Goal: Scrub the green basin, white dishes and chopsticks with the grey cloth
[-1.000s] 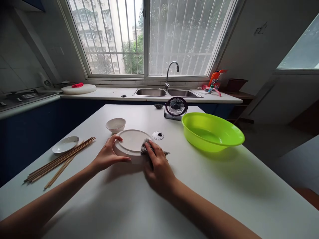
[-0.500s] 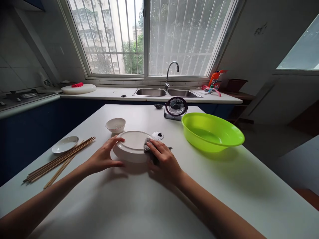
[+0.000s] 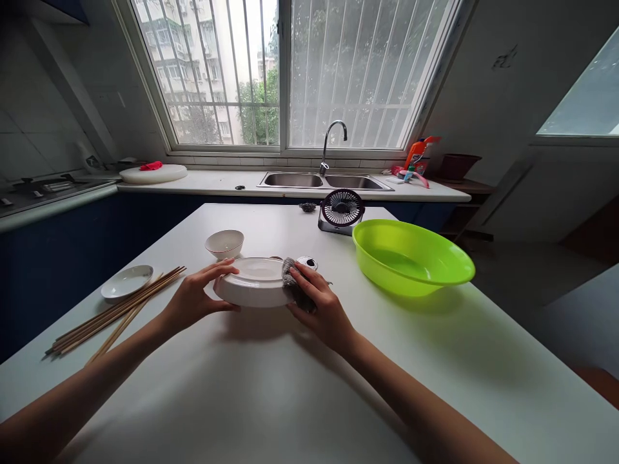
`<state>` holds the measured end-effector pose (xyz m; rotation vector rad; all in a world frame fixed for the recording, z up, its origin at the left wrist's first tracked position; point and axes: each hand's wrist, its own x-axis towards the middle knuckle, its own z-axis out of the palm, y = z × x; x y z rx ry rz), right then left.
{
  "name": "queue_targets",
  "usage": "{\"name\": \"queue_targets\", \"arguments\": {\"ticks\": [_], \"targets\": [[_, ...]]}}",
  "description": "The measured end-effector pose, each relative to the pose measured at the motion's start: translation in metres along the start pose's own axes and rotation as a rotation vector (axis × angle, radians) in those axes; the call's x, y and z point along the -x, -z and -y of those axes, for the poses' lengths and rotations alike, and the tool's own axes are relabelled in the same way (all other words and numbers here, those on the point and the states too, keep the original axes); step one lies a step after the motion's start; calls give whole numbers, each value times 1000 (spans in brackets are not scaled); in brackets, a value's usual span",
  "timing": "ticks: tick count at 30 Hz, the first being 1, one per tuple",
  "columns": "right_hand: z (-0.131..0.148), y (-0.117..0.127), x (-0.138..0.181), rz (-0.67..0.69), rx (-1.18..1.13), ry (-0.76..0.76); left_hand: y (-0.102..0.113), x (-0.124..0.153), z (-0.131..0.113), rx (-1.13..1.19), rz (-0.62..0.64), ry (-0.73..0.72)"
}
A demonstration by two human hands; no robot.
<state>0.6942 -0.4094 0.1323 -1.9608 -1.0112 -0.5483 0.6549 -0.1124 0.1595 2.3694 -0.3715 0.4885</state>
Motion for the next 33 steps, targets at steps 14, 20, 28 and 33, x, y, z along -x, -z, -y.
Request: {"name": "queue_targets", "arguments": {"ticks": [14,20,28,33], "targets": [[12,-10,0,-77,133,244,-4,-7,-10,24,-113,1],[19,-9,-5,-44,240,377,-9,-7,-9,9,-160,-6],[28,-16,-14,-59,349,483,-12,-9,-13,-50,-206,-47],[32,-16,-23,-19,442,573,-13,-7,-16,-83,-225,-96]]}}
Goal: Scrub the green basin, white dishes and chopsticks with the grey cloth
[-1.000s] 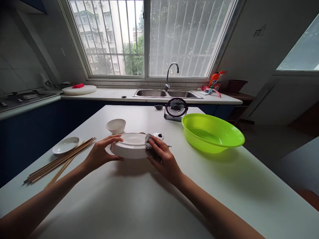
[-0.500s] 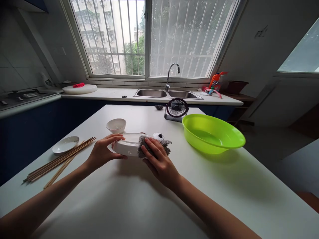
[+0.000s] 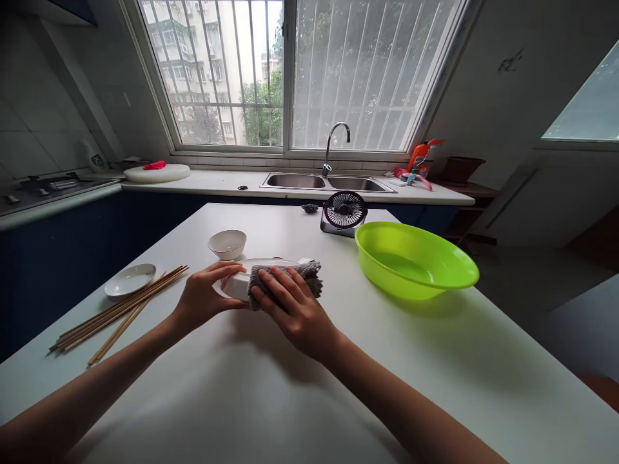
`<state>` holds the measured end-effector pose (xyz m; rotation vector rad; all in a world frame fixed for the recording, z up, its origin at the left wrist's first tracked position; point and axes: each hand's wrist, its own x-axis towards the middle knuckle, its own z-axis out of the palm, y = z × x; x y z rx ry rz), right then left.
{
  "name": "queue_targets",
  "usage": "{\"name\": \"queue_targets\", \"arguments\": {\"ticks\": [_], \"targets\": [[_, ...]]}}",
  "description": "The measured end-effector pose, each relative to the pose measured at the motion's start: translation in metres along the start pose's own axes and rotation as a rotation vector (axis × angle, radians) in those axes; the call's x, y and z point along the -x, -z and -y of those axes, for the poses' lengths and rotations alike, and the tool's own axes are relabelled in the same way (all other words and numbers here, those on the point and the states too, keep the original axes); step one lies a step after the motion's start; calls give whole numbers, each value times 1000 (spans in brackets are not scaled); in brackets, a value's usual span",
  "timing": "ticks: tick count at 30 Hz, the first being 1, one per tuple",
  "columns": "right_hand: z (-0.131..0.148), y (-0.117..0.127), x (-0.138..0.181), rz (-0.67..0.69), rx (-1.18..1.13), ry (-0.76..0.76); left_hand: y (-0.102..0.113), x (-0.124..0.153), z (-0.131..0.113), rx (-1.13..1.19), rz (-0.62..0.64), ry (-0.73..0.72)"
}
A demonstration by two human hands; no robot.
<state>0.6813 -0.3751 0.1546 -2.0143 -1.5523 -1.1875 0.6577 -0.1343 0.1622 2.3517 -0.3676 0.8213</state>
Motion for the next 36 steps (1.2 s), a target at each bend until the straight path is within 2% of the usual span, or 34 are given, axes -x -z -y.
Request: {"name": "queue_targets", "arguments": {"ticks": [6,14,17,20,23,26,30,36], "targets": [[-9,8,-1,39,56,71,-1,1,-4,-63,-16,-58],[-20,11,5,24,96,143,-1,4,-12,-147,-1,-42],[-27,12,7,9,58,129,3,3,-2,-99,26,-77],[-33,16,7,-5,21,123,6,1,19,0,68,-157],[-38,20,7,-8,-14,99,6,0,43,100,158,-213],[-40,22,6,4,-62,73,4,1,59,236,249,-204],[-40,20,6,-7,-139,47,3,2,63,291,259,-173],[-40,12,13,-19,-200,-33,6,1,51,169,211,-227]]}}
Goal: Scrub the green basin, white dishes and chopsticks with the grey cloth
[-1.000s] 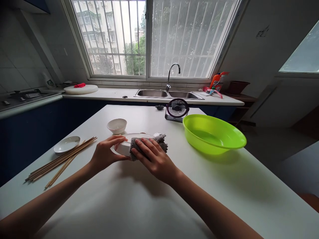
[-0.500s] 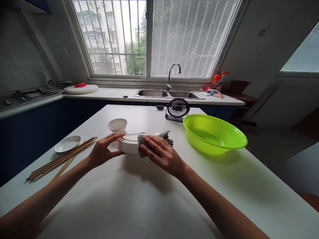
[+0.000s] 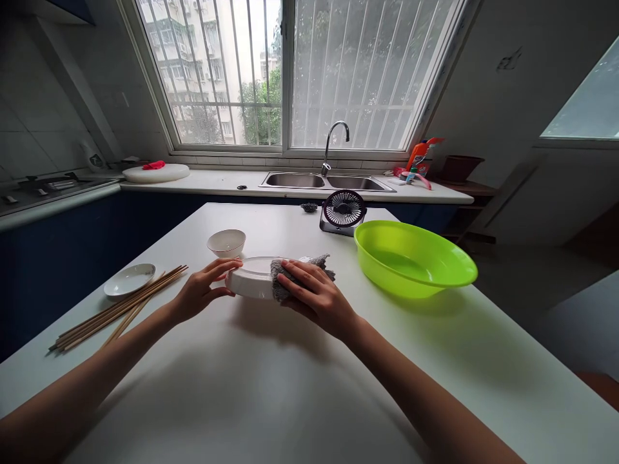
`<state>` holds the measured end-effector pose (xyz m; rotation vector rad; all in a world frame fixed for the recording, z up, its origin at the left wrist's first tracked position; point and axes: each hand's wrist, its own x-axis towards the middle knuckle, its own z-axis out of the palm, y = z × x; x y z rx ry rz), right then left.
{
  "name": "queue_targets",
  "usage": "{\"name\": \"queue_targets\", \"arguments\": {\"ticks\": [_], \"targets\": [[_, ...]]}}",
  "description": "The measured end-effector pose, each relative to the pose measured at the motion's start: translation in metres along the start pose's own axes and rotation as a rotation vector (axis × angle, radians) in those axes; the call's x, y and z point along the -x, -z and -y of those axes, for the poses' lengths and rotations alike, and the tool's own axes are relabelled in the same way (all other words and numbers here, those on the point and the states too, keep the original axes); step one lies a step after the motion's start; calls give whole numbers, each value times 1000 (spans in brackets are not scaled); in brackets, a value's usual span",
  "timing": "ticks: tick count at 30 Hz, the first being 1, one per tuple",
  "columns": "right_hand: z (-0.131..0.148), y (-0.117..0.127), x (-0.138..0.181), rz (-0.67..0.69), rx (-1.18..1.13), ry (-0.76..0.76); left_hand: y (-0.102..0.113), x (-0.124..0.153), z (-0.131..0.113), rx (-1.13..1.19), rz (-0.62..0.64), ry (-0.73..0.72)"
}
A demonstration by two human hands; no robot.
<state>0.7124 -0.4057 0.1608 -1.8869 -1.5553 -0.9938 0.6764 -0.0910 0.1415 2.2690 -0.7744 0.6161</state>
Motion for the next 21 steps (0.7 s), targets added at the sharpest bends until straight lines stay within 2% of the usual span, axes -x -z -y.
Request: {"name": "queue_targets", "arguments": {"ticks": [10,21], "targets": [[2,-4,3,-32,34,-48,-5,-4,-18,-263,-88,-17],[16,-8,-3,-10,153,85,-18,-10,-52,-442,-122,-77]]}}
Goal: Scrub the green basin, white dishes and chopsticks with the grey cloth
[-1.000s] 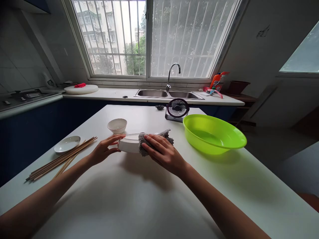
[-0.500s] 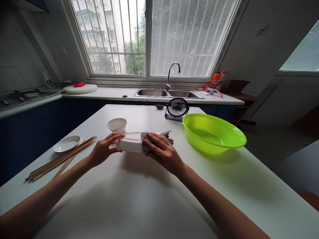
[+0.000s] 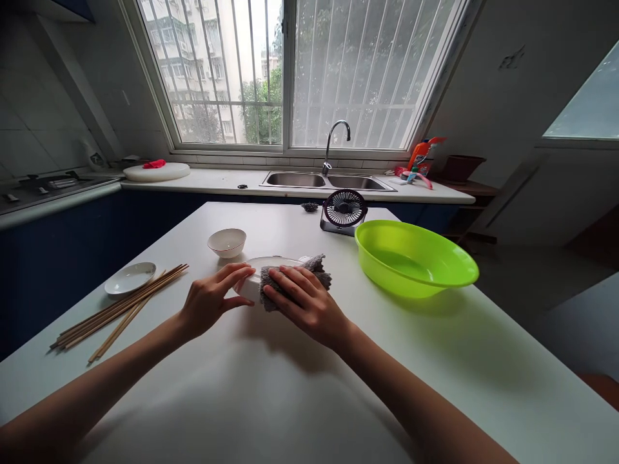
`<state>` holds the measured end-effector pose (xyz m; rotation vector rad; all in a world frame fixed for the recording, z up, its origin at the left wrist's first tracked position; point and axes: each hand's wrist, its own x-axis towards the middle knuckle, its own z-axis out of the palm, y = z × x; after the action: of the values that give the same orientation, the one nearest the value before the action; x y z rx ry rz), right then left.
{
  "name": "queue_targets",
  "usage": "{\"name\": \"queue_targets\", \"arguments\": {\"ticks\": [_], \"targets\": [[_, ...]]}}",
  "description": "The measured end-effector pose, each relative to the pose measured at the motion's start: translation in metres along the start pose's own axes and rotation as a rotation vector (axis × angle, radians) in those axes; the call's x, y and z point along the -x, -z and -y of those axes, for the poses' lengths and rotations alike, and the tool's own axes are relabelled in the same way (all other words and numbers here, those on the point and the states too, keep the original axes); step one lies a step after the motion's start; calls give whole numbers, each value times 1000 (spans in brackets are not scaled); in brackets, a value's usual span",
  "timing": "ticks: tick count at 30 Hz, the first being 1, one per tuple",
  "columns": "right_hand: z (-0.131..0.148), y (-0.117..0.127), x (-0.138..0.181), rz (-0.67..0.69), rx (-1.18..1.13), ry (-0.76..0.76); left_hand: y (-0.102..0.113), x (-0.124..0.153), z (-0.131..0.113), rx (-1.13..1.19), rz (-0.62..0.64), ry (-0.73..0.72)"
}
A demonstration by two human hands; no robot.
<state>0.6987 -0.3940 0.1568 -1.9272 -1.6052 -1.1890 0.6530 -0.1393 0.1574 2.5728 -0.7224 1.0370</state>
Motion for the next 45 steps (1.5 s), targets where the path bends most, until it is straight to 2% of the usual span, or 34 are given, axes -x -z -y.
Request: {"name": "queue_targets", "arguments": {"ticks": [3,6,13,16,23,31,39,45], "targets": [[-2,1,2,4,13,36,-2,1,-2,1,-24,-3],[-4,2,4,15,15,71,-3,2,5,79,-24,-58],[-4,2,8,49,-15,109,-6,11,39,302,158,-140],[-4,2,8,37,-33,107,-6,14,45,365,183,-142],[-3,0,13,24,-44,60,-4,12,39,297,170,-102],[8,-5,13,72,-23,60,-6,9,19,150,136,-177],[8,-6,14,22,-39,61,-2,7,10,73,119,-164],[11,-8,17,41,-32,74,1,7,16,37,151,-284]]}}
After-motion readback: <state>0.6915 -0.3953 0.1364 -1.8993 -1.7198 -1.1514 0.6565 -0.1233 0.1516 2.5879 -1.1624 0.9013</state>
